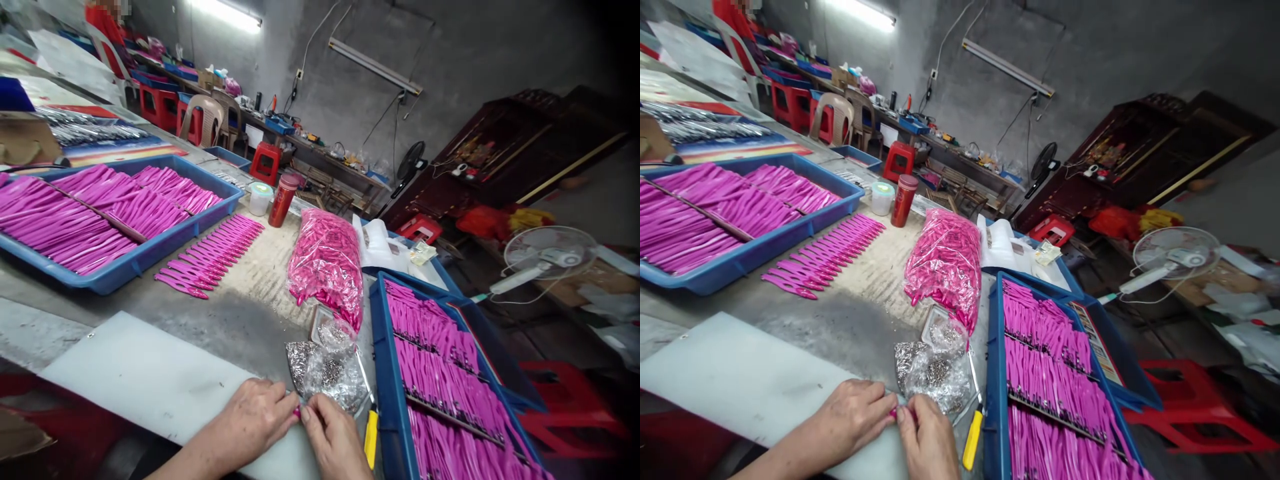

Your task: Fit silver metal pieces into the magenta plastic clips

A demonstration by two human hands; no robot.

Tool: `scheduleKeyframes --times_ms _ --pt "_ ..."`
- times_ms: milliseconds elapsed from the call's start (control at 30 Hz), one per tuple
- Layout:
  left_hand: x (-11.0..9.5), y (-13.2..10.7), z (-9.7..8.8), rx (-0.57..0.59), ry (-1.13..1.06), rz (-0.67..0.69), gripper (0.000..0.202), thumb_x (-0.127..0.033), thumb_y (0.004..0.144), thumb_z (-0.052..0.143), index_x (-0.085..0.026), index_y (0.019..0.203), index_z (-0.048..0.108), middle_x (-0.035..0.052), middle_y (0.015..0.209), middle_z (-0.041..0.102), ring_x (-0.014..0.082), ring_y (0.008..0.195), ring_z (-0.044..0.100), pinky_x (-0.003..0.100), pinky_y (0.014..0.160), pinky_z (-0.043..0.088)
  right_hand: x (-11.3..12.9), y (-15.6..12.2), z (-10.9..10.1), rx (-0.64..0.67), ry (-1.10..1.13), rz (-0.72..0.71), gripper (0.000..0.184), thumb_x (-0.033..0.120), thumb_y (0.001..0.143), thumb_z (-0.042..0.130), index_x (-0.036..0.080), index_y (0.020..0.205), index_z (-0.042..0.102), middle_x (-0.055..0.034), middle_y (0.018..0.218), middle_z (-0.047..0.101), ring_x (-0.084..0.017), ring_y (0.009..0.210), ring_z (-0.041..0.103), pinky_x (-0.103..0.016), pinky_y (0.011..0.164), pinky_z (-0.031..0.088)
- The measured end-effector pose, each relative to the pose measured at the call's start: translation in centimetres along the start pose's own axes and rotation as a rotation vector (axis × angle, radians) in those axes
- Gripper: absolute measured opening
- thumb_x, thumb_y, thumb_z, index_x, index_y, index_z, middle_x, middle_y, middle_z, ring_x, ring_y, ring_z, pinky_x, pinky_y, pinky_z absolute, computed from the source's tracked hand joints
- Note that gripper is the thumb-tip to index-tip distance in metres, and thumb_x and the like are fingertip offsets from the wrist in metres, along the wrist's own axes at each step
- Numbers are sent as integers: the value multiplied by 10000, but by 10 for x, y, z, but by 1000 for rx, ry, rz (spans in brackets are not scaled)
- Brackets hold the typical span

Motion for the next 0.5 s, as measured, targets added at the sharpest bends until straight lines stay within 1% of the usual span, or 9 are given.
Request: scheduleKeyframes --times_ms 200,300,400,500 --pt "0 0 0 18 11 -11 77 -228 852 504 -215 780 481 -24 657 558 167 534 564 278 485 406 -5 3 2 32 123 85 354 446 853 388 203 604 455 30 559 513 -123 545 468 -223 512 281" --pt "1 2 -1 9 2 -8 105 -244 876 470 -215 775 479 -24 647 549 161 522 555 273 477 402 -7 3 3 45 198 132 400 489 859 356 204 585 421 38 540 484 -117 534 443 -226 494 254" --pt "1 3 -2 -13 1 -1 126 -257 885 455 -214 769 477 -26 637 544 155 512 549 270 473 395 -6 3 3 20 221 139 442 511 873 310 208 563 395 41 523 469 -112 517 425 -230 482 244" --pt "1 1 -3 -24 6 0 116 -253 882 460 -215 773 475 -27 636 544 155 513 547 272 481 393 -7 4 5 1 190 111 461 536 868 325 204 568 438 37 516 500 -109 502 441 -230 475 246"
Point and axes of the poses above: each hand's wrist, its own y-axis towards the middle knuckle, its own z-axis out of the palm, x = y × z, the point moved 4 cm from there along y, towards the middle knuckle
